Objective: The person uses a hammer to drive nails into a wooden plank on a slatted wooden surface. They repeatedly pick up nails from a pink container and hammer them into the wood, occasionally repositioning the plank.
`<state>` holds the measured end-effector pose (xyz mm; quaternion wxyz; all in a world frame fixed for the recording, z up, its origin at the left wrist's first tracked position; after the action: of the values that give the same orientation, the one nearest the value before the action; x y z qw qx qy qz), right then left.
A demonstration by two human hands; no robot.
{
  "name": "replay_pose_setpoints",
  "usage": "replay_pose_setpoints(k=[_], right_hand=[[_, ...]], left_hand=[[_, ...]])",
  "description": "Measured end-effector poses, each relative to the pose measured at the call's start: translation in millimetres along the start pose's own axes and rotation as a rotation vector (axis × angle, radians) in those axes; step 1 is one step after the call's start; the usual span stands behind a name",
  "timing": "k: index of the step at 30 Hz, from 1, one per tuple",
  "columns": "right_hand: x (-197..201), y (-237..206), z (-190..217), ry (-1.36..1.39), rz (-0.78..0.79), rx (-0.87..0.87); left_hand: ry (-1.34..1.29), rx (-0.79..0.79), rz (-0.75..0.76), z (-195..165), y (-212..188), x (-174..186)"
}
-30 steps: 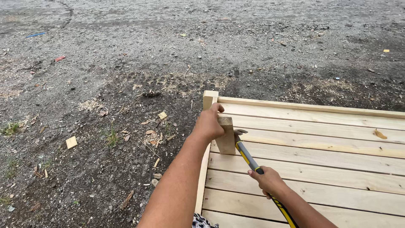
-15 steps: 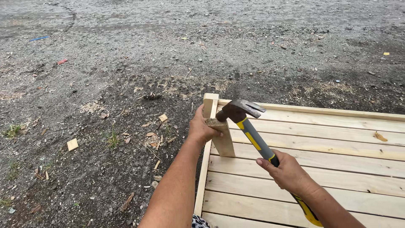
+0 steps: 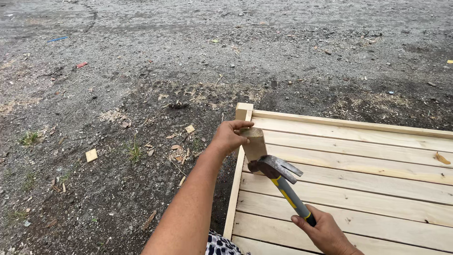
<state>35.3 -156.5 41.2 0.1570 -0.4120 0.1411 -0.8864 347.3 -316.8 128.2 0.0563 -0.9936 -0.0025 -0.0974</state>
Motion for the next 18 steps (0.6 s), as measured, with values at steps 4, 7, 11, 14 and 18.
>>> replay_pose_setpoints(k=[4, 7, 11, 14, 18], right_hand=[[-38, 19, -33, -0.07, 0.038, -0.059], [-54, 33, -38, -0.073, 0.006, -0.078], [-68, 52, -15, -0.218, 0.008, -0.031], [-60, 56, -6, -0.277, 0.041, -0.052], [-46, 48, -3, -0.23, -0.012, -0.05]], left_hand=[[0.279, -0.107, -0.073, -21, -19, 4], [0.38, -0.198, -0.094, -34, -30, 3], [0.533, -0.186, -0.17, -36, -32, 1], [0.549, -0.205, -0.186, -36, -28, -2], [0.608, -0.126, -0.179, -37, -22, -4]])
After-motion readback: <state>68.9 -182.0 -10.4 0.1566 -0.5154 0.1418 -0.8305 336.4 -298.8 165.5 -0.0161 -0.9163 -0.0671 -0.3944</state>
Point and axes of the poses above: each hand's wrist, its own y-axis towards the middle knuckle, its own x-axis out of the back of the hand, z = x × y, the point moved 4 cm from there along y, towards the middle knuckle, and after that the axes turned 7 degrees about -y, right-handed, at the moved point
